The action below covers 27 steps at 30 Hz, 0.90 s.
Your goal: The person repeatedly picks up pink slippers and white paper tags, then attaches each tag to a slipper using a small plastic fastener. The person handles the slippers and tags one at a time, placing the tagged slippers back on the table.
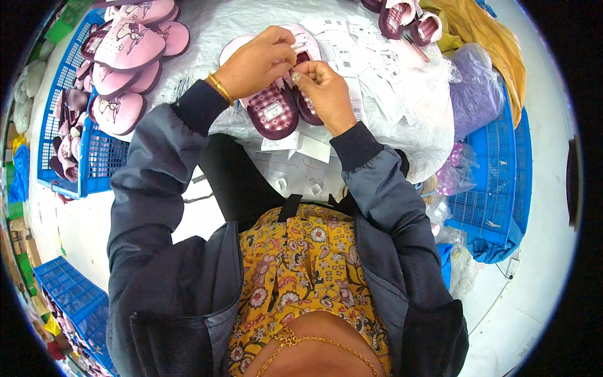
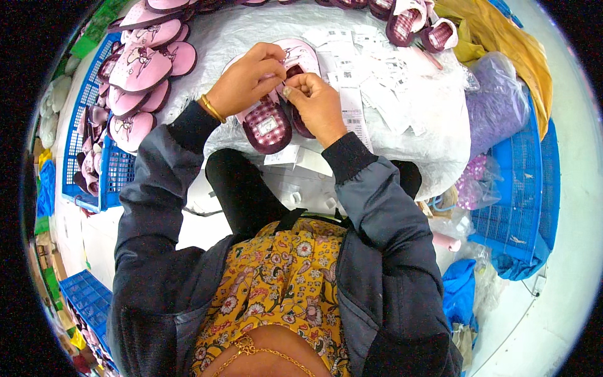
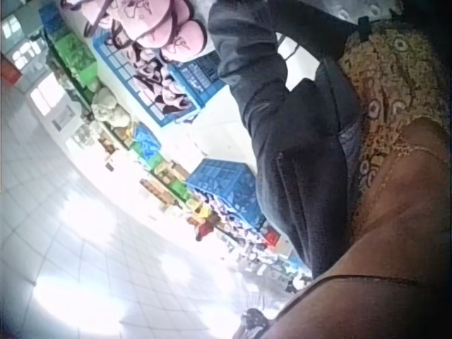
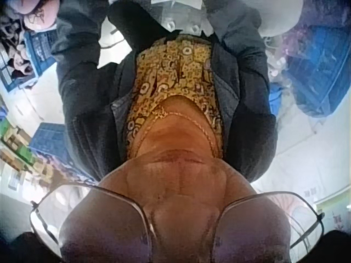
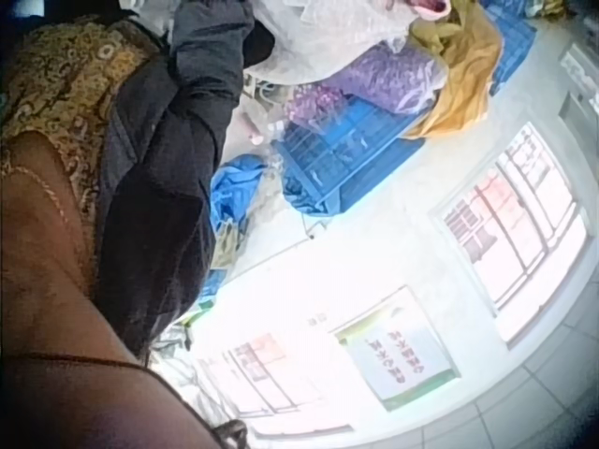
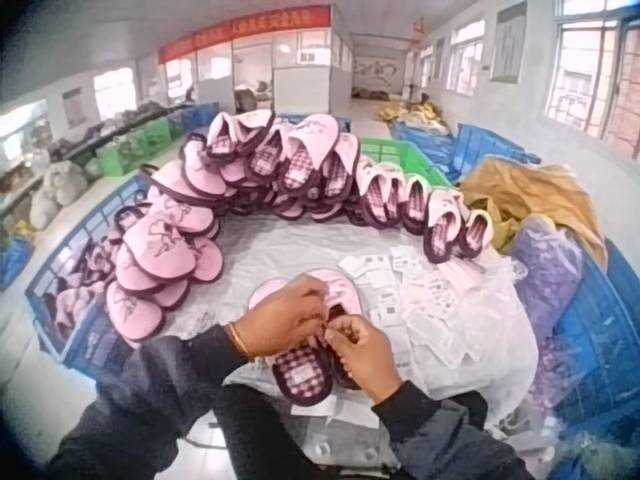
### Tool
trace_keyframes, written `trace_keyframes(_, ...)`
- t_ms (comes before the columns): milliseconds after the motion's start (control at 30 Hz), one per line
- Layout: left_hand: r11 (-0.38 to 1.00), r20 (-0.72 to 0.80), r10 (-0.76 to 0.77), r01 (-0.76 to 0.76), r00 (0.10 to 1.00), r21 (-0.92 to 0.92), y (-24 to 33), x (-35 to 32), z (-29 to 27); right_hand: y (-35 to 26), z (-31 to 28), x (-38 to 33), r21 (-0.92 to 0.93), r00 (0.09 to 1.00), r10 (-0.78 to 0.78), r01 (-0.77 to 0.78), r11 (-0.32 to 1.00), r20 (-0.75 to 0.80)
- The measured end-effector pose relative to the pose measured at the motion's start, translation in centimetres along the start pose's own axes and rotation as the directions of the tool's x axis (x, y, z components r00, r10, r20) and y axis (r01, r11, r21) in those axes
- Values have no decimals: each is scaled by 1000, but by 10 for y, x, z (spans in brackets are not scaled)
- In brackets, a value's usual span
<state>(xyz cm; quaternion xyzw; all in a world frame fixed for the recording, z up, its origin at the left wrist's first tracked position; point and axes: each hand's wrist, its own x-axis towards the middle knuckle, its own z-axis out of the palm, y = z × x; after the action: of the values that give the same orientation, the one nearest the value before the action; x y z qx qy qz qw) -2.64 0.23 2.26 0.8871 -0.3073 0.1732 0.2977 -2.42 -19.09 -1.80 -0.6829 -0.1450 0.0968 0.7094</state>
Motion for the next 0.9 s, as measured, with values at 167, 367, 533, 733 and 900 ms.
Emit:
trace_keyframes(167, 985, -133, -23, 45, 991, 165, 3, -27, -9, 3, 0, -4, 14, 993, -102, 101, 995, 57)
trace_keyframes(367, 975, -66, -77, 89, 995, 203, -6, -43, 2, -6, 11, -14, -177, 982, -18, 51, 983, 186)
trace_keyframes(533, 978, -54, -121, 128, 991, 161, -16, -49, 10, -7, 25, -9, -504, 985, -124, 170, 847, 123)
trace_keyframes(733, 986, -75, -132, 139, 988, 96, -22, -52, 15, -8, 29, -8, -585, 986, -140, 167, 793, 92)
trace_keyframes(900, 985, -81, -122, 131, 989, 111, -23, -53, 17, -8, 31, -6, -607, 986, -141, 163, 778, 85)
